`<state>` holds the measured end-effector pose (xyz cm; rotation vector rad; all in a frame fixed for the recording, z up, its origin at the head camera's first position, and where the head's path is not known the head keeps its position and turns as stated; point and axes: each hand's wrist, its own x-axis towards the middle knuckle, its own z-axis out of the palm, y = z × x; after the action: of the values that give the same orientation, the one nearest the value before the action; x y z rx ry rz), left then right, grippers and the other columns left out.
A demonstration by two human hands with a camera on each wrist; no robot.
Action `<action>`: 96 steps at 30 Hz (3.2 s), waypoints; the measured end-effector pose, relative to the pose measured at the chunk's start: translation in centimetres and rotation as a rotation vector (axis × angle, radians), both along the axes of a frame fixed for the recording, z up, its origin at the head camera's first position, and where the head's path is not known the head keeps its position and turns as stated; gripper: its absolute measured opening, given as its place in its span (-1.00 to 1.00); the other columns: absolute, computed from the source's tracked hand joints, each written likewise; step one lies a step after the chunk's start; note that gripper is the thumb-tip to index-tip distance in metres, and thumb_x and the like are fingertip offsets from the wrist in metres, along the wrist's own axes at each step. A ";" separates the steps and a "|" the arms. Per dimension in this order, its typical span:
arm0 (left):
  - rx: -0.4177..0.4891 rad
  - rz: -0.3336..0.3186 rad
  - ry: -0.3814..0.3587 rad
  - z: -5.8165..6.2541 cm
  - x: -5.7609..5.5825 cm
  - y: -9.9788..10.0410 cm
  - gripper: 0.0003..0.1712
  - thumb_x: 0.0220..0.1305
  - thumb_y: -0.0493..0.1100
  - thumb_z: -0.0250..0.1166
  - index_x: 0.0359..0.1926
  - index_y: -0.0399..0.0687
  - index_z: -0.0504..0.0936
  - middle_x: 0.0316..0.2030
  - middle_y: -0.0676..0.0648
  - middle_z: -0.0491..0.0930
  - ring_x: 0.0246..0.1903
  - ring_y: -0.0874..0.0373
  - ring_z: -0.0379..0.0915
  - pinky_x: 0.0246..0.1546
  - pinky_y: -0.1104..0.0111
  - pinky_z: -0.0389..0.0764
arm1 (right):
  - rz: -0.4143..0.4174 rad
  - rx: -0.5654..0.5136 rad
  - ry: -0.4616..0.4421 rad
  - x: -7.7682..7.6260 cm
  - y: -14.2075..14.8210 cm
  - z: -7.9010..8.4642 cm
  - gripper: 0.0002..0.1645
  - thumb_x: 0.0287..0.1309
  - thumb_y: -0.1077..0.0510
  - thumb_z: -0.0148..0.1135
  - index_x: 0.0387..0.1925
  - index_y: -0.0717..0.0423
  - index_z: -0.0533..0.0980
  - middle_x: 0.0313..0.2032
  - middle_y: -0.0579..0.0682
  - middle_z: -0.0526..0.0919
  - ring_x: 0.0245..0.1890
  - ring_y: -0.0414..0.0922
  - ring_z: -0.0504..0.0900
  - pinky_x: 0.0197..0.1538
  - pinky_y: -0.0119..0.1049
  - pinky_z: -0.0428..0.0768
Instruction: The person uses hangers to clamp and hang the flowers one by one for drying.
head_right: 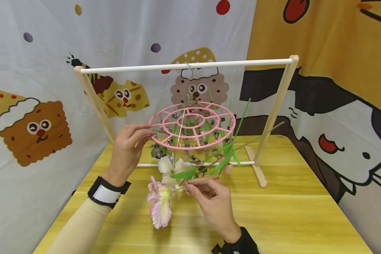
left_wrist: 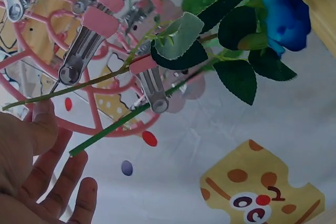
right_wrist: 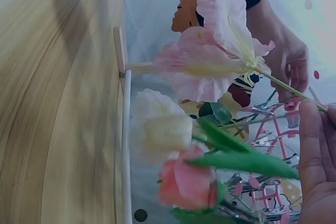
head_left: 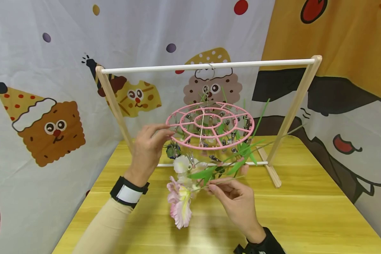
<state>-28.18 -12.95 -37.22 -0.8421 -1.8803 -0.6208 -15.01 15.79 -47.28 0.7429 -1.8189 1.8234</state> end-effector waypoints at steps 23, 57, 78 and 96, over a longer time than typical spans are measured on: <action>-0.098 -0.011 0.105 1.1 4.4 3.5 -0.75 0.46 -0.27 0.60 0.08 0.08 0.90 -0.05 -0.05 0.88 -0.02 -0.07 0.79 0.02 0.03 0.81 | -0.063 -0.022 0.070 -1.1 0.3 1.2 -0.66 0.40 0.65 0.40 0.08 0.37 0.79 -0.08 0.07 0.97 -0.16 -0.12 0.99 -0.11 -0.32 0.92; 0.124 0.049 -0.378 -1.9 6.9 4.9 -0.68 0.55 -0.27 0.59 0.17 -0.37 0.77 -0.06 -0.28 0.90 -0.29 -0.01 0.91 -0.28 0.25 0.93 | -0.103 -0.029 0.084 -2.1 -0.9 2.1 -0.70 0.47 0.58 0.41 0.13 0.37 0.78 -0.03 0.31 0.93 -0.16 -0.19 0.97 -0.35 -0.35 0.83; 0.235 -0.081 -0.716 -0.6 5.7 3.9 -0.84 0.66 -0.17 0.48 0.06 -0.16 0.88 -0.24 -0.08 0.93 -0.27 0.10 0.89 -0.19 0.29 0.91 | -0.130 0.026 0.077 -1.9 -1.4 1.8 -0.69 0.48 0.54 0.43 0.14 0.32 0.79 -0.06 0.35 0.91 -0.08 -0.19 0.96 -0.08 -0.32 0.90; 0.256 -0.221 -0.813 -0.4 7.0 4.6 -0.85 0.63 -0.17 0.51 0.10 -0.06 0.87 -0.12 -0.04 0.96 -0.15 0.05 0.92 -0.13 0.34 0.90 | -0.079 -0.017 0.054 -1.5 -2.1 2.0 -0.69 0.43 0.61 0.41 0.10 0.39 0.78 -0.04 0.36 0.90 -0.06 -0.19 0.98 -0.02 -0.22 0.94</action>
<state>-21.15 -8.40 -37.61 -0.6786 -2.3491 -1.4754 -16.48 13.66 -45.28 0.6970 -1.7707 1.7495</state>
